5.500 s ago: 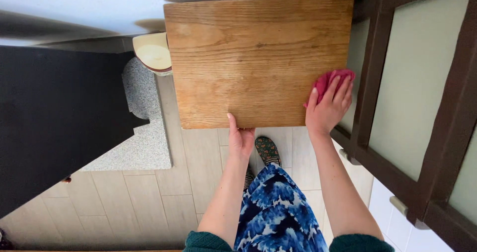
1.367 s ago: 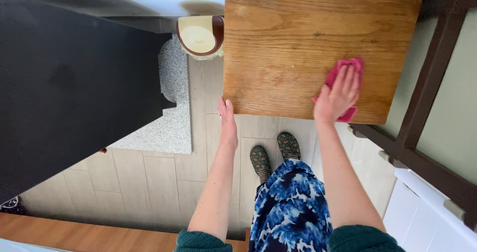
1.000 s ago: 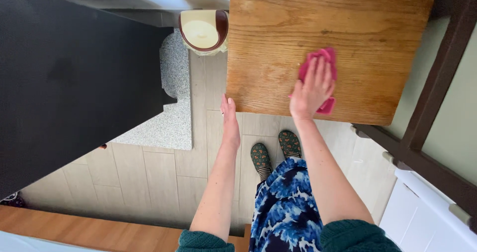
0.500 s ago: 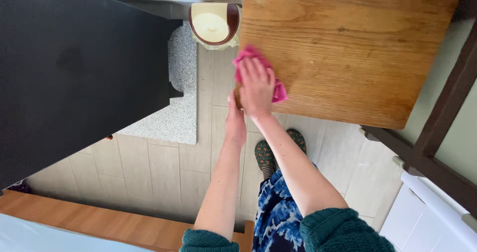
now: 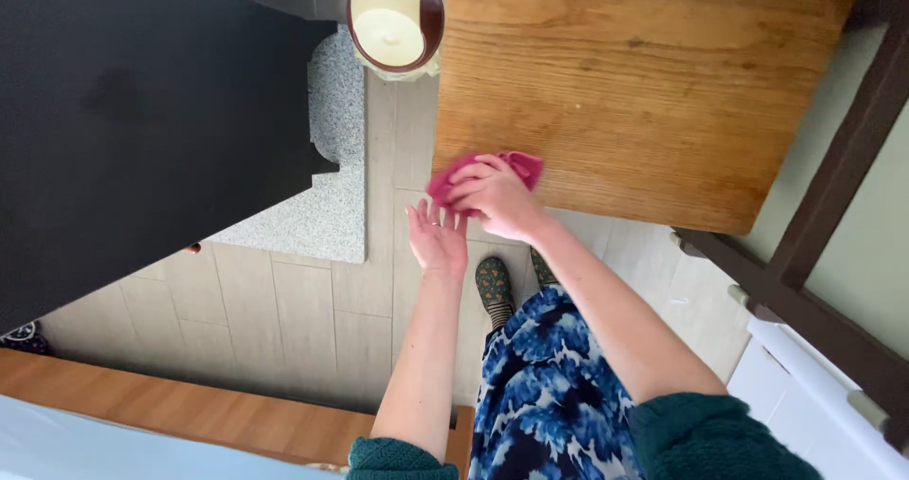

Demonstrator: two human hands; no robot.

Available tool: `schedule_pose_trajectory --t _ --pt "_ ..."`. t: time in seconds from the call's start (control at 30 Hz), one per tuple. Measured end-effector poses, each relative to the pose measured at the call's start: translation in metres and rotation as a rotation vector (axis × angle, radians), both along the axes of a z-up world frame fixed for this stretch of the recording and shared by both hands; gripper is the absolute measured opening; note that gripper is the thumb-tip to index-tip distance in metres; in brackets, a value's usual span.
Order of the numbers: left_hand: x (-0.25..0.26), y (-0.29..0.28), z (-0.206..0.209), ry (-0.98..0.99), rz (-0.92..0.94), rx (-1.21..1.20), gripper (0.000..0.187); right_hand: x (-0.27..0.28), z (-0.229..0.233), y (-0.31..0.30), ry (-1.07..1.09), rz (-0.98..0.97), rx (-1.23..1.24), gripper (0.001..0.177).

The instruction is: Wiping down various furniture surfaces and moving objects to clean underneath them with a cloth

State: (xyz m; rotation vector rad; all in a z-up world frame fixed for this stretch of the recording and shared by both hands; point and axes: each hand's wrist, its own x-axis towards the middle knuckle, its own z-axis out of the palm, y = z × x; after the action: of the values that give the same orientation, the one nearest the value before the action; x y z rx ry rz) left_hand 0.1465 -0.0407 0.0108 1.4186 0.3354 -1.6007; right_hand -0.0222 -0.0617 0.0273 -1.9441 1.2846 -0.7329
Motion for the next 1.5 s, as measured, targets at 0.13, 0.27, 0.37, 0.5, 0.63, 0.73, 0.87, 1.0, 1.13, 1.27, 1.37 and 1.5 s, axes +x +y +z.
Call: schedule_pose_trajectory --t 0.13,0.27,0.37,0.5,0.63,0.73,0.87,1.0,1.13,1.27,1.37,1.5 --pt "-0.008 0.017 0.005 0.032 -0.116 -0.014 0.057 -0.045 0.021 0.023 0.011 -0.003 0.079 0.026" --pt "-0.032 0.018 0.029 0.038 -0.169 0.027 0.045 -0.093 0.037 0.050 0.021 -0.041 0.194 0.024" --pt "-0.044 0.021 0.027 0.054 -0.217 0.008 0.039 -0.125 0.024 0.075 -0.016 -0.077 0.193 0.026" --pt "-0.052 0.026 0.013 0.067 -0.263 -0.004 0.031 -0.165 -0.002 0.116 0.019 -0.194 0.077 0.031" --pt "-0.062 0.032 0.004 0.076 -0.303 -0.002 0.030 -0.213 -0.014 0.164 0.022 -0.325 0.116 0.033" --pt "-0.071 0.037 -0.001 0.102 -0.322 -0.002 0.033 -0.244 -0.021 0.203 0.088 -0.461 0.099 0.037" --pt "-0.062 0.033 -0.034 0.110 -0.300 -0.046 0.027 -0.266 -0.039 0.254 0.137 -0.622 0.139 0.038" --pt "-0.047 0.016 -0.048 0.062 -0.178 -0.061 0.032 -0.260 -0.040 0.293 0.133 -0.817 0.271 0.038" --pt "-0.033 -0.003 -0.045 -0.098 -0.099 -0.084 0.041 -0.197 0.096 0.235 -0.431 -1.468 0.792 0.049" --pt "-0.028 -0.018 -0.034 -0.119 -0.104 -0.064 0.047 -0.197 0.018 0.270 -0.840 -1.808 0.795 0.053" --pt "-0.027 -0.021 -0.036 -0.082 -0.137 -0.021 0.048 -0.200 -0.036 0.290 -1.569 -2.060 0.921 0.022" --pt "-0.034 -0.013 -0.035 0.039 -0.193 0.015 0.051 -0.188 -0.010 0.234 -1.835 -1.876 0.738 0.015"
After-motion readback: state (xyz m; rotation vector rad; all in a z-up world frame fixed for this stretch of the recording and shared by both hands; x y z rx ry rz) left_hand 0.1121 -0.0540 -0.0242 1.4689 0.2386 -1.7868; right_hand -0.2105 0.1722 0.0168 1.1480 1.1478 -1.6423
